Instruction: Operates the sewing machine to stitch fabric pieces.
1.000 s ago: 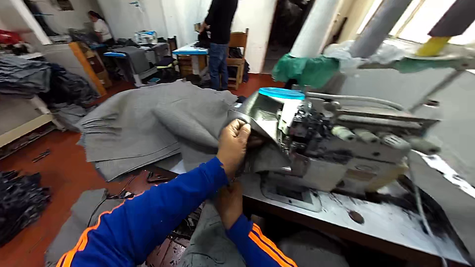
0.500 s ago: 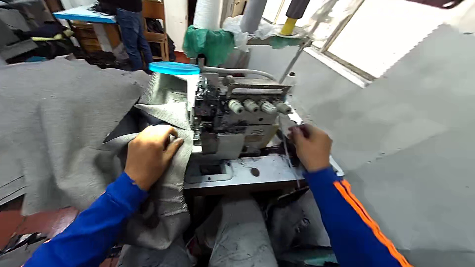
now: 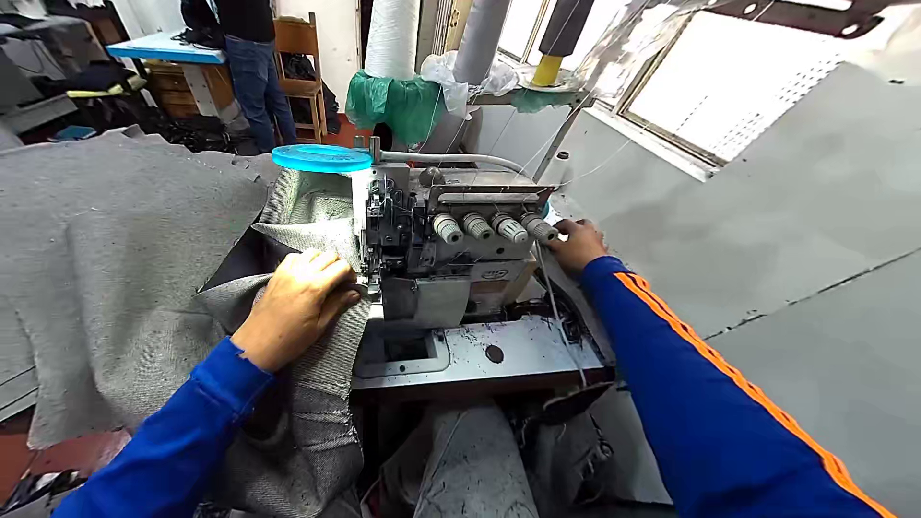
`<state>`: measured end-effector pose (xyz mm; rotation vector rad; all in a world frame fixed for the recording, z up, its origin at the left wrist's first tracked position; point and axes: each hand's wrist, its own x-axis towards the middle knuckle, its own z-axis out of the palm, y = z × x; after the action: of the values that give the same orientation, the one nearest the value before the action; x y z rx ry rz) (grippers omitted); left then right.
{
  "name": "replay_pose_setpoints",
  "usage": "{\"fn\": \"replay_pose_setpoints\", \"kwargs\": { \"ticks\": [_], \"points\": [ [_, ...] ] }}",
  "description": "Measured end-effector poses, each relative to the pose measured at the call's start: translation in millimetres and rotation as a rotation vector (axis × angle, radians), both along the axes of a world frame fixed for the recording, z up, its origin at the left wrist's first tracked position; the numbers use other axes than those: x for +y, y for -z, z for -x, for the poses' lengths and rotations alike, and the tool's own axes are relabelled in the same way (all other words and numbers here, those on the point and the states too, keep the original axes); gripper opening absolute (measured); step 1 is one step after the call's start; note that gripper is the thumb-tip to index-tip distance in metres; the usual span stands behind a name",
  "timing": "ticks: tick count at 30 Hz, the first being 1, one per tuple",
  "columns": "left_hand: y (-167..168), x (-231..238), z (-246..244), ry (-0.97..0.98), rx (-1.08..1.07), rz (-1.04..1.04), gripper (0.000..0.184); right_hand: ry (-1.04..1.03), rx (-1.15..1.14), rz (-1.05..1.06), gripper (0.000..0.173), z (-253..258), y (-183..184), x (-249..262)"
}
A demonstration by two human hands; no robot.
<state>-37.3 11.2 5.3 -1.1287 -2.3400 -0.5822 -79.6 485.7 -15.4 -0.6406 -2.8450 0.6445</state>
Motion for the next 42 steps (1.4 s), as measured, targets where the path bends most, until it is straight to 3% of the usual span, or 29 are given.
{"fn": "replay_pose_setpoints", "kwargs": {
  "ticks": [3,5,9,11,14,18,20,22,24,26,28,30,32,36,42],
  "points": [
    [0.7,-1.7,-1.1,-0.010,-0.013,-0.024,0.030,-0.107,0.025,-0.032,0.041,-43.0,-22.9,4.3],
    [4.1,-5.4,-2.4,-0.039,-0.017,-0.043,0.033,-0.186,-0.013,-0.129,0.032,-100.6,-34.6,5.5],
    [9.3,-9.4,-1.9,-0.066,-0.004,-0.054,0.039,-0.189,-0.046,-0.172,0.027,-178.3,-4.7,-3.3],
    [6.4,-8.1,-2.8,-0.073,-0.024,-0.039,0.041,-0.194,0.021,-0.186,0.019,-182.5,10.5,-3.5],
    [4.0,-8.7,-4.7,-0.077,-0.036,-0.037,0.040,-0.232,-0.072,-0.263,0.010,-174.4,11.0,-3.9],
    [2.1,-7.4,-7.7,-0.084,-0.026,-0.043,0.031,-0.283,-0.222,-0.503,0.022,-172.4,1.9,-21.8],
    [-0.2,-5.6,-8.9,-0.089,-0.039,-0.047,0.026,-0.358,-0.029,-0.602,0.034,-171.4,1.3,-16.9],
    [-4.9,-5.9,-8.3,-0.073,-0.083,-0.034,0.022,-0.357,0.161,-0.617,0.031,-163.9,-13.7,-14.3],
    [-14.5,-10.6,-8.7,-0.008,-0.204,-0.031,0.020,-0.335,0.349,-0.560,0.026,-162.9,-34.2,-26.0],
    [-29.4,-19.1,-10.2,0.088,-0.319,-0.102,0.016,-0.347,0.519,-0.434,0.038,-167.0,-53.1,-53.5],
    [-44.2,-28.7,-16.7,0.170,-0.388,-0.217,0.011,-0.445,0.582,-0.201,0.054,-181.4,-73.7,-98.8],
    [-57.9,-36.6,-33.1,0.205,-0.379,-0.292,0.007,-0.596,0.548,0.094,0.057,-194.2,-84.6,-150.0],
    [-67.4,-39.8,-54.4,0.226,-0.316,-0.328,0.007,-0.655,0.548,0.386,0.050,-190.6,-74.6,-200.2],
    [-70.8,-31.3,-85.2,0.303,-0.225,-0.381,0.010,-0.529,0.712,0.778,0.031,-155.0,-25.2,-291.4],
    [-59.6,-41.0,-85.9,0.199,-0.254,-0.460,0.010,-0.467,0.809,0.968,0.034,-156.7,-25.9,-345.0]
  ]
}}
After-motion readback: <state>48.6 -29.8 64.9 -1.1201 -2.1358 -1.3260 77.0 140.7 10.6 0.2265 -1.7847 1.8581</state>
